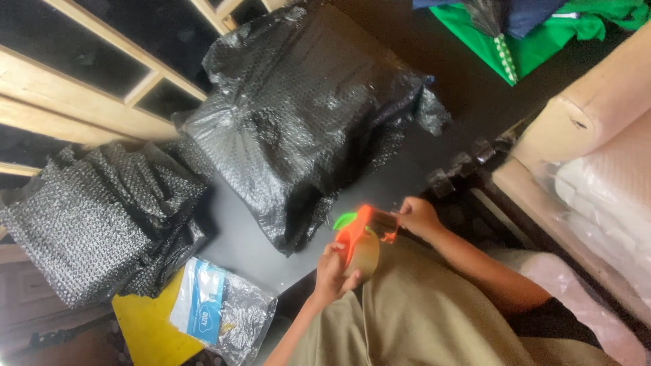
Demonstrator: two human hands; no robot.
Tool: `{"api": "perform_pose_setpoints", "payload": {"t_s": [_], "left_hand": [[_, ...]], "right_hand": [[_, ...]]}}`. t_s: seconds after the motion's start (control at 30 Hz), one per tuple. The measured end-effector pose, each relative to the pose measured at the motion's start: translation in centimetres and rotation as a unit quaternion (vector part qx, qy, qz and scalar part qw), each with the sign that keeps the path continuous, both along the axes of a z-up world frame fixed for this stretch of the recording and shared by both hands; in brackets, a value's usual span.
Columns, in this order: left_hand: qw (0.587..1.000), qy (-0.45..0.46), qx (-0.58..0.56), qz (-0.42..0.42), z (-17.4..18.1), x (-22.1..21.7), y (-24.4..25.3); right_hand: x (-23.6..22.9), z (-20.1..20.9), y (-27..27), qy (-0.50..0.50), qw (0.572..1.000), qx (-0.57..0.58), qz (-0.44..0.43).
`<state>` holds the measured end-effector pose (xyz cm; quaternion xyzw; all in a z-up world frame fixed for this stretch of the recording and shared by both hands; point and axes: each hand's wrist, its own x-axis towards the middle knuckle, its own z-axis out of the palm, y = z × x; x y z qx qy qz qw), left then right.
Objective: Wrapping a large soft item in black bubble wrap and securing it with adhesive tape using a dispenser.
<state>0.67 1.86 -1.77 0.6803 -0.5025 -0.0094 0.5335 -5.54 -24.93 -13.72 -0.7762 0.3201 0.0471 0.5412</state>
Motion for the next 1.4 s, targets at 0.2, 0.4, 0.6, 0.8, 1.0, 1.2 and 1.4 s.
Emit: {"api": "perform_pose_setpoints", "payload": {"t_s": [0.2,0.4,0.6,0.8,1.0,1.2,1.4], "left_hand": [[0.996,0.062,0.052,0.026,0.8,-0.1,-0.2],[0.988,0.135,0.065,0.031,0.6,-0.6,-0.3],[0.97,0.21,0.103,0.072,1.0,-1.9,0.0],[0.944,0.283,0.128,0.113,0.3,-3.5,0.2],[0.945,0.253,0.137,0.154,-0.8,-4.8,-0.5],[0.932,0.271,0.135,0.198,0.7,-6.0,-2.1],[0.919,0.289,0.127,0.238,1.0,-7.5,-2.8]], "right_hand": [[-1.2,3.9,-3.9,0.017,0.997,-0.028,0.068],[1.5,1.8,-9.6,-0.058,0.986,-0.026,0.157],[5.2,0.0,-9.9,0.022,0.962,-0.119,0.244],[6.1,2.8,-9.0,0.195,0.864,-0.341,0.314],[5.2,7.6,-6.5,-0.163,0.972,-0.141,0.093],[3.7,18.4,-0.9,-0.371,0.888,-0.17,0.212],[4.4,16.9,0.7,-0.34,0.907,-0.113,0.22]]}}
